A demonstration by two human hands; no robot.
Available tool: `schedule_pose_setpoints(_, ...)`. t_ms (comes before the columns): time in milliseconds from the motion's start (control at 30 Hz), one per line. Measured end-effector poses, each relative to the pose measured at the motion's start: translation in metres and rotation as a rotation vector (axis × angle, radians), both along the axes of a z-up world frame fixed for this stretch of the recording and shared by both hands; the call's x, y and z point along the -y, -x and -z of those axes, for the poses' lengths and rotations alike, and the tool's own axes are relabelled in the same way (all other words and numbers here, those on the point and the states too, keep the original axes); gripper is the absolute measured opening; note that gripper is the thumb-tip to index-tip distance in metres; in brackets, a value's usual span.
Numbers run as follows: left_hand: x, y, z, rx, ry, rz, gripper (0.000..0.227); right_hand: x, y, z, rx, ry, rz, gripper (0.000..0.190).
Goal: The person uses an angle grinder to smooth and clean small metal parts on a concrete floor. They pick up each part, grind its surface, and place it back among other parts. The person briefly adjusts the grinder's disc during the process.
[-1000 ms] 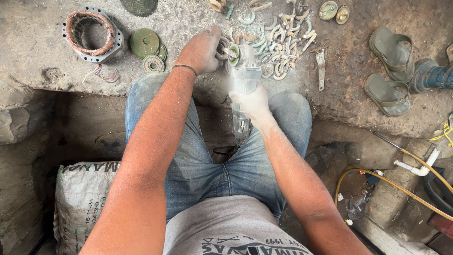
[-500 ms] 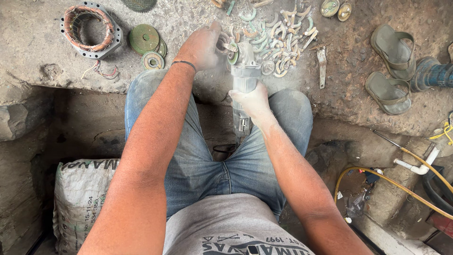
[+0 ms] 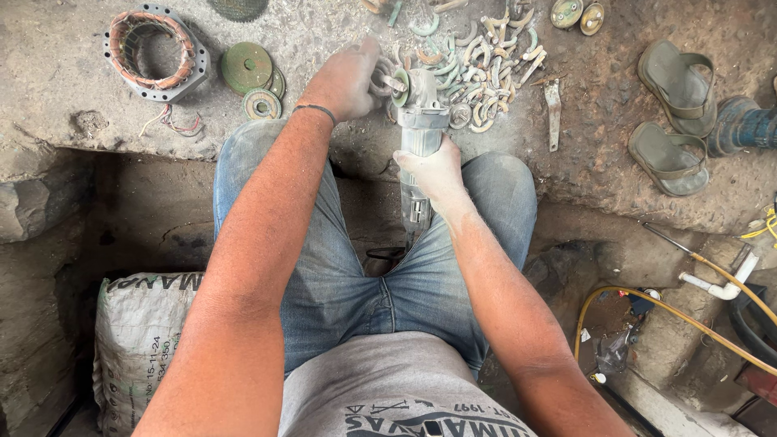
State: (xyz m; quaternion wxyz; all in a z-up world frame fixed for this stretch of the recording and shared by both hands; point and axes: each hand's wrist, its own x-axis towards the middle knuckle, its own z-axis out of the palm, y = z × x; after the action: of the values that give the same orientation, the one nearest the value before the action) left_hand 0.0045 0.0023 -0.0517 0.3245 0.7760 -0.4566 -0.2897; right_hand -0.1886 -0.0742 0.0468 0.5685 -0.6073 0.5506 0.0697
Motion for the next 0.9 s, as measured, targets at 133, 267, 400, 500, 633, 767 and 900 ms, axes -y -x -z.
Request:
schedule_pose_setpoints(133,0.003,0.000,-0.004,0.060,-0.065,-0.001,0.064,0.001,0.001,0.001,-0.005,0.006,0.004,0.042)
schedule_pose_setpoints(267,0.001,0.001,-0.002,0.040,-0.073,0.002,0.066,0.001,0.003,0.004,0.004,0.033,-0.011,0.041)
schedule_pose_setpoints(400,0.002,0.000,-0.001,0.077,-0.029,-0.004,0.067,0.001,0.003,0.006,0.008,0.068,-0.027,0.041)
schedule_pose_setpoints(500,0.002,0.001,0.000,0.065,-0.037,-0.014,0.068,0.002,0.006,0.009,0.011,0.053,-0.024,0.043)
schedule_pose_setpoints(633,0.001,0.000,0.002,0.061,-0.051,-0.002,0.066,0.004,0.010,0.013,0.004,0.168,-0.103,0.047)
schedule_pose_setpoints(767,0.004,-0.004,0.004,-0.070,-0.070,-0.031,0.065,0.003,0.013,0.013,0.009,0.168,-0.122,0.048)
schedule_pose_setpoints(900,0.004,-0.006,0.003,-0.070,-0.063,-0.012,0.058,0.007,0.016,0.009,0.098,0.032,0.035,0.046)
